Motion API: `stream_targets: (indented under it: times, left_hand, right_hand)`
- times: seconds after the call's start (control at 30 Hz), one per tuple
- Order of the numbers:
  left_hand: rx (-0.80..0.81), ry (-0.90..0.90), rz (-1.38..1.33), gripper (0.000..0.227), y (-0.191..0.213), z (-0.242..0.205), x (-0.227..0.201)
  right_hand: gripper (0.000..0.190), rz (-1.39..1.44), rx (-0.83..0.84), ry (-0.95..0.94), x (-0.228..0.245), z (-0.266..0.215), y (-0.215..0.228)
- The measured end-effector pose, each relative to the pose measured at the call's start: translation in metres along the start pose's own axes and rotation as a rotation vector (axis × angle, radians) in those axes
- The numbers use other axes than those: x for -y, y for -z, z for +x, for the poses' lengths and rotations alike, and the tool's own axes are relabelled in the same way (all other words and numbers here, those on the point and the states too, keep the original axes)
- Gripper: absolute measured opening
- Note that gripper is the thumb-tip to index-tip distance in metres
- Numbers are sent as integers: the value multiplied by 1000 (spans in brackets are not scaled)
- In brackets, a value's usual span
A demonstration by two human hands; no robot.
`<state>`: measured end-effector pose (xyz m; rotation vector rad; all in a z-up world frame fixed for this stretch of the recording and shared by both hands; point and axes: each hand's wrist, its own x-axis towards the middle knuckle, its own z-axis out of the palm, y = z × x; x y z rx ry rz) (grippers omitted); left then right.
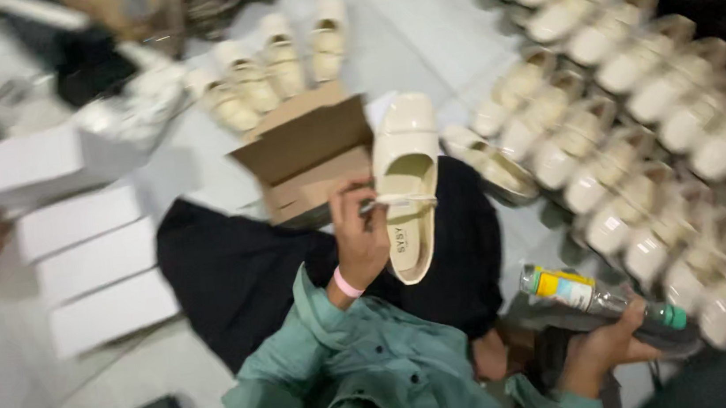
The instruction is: The person sits on the floor and cleans a pair of white shoes using a cloth and a spray bottle. They wipe the exterior and interior of the shoes, then place them into a cardboard box and close the lid.
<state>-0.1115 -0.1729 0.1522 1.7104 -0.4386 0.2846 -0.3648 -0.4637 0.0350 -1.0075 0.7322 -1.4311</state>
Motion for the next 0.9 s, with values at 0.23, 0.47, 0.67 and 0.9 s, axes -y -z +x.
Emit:
stream_targets:
  times: [0.23, 0.47, 0.67, 0.9]
  left_hand:
    - [-450, -81, 186, 17, 80, 8, -43]
    - [-477, -43, -2, 17, 103, -4, -52]
    - [-452, -37, -57, 19, 110, -7, -57]
    - [-436, -144, -9, 19, 110, -17, -49]
  right_hand:
    - [45, -549, 442, 366, -19, -23, -105]
    - [24, -1447, 376, 808, -9, -37, -86]
    - [27, -1420, 316, 1047, -8, -31, -55]
    - [29, -1336, 366, 984, -24, -6, -55]
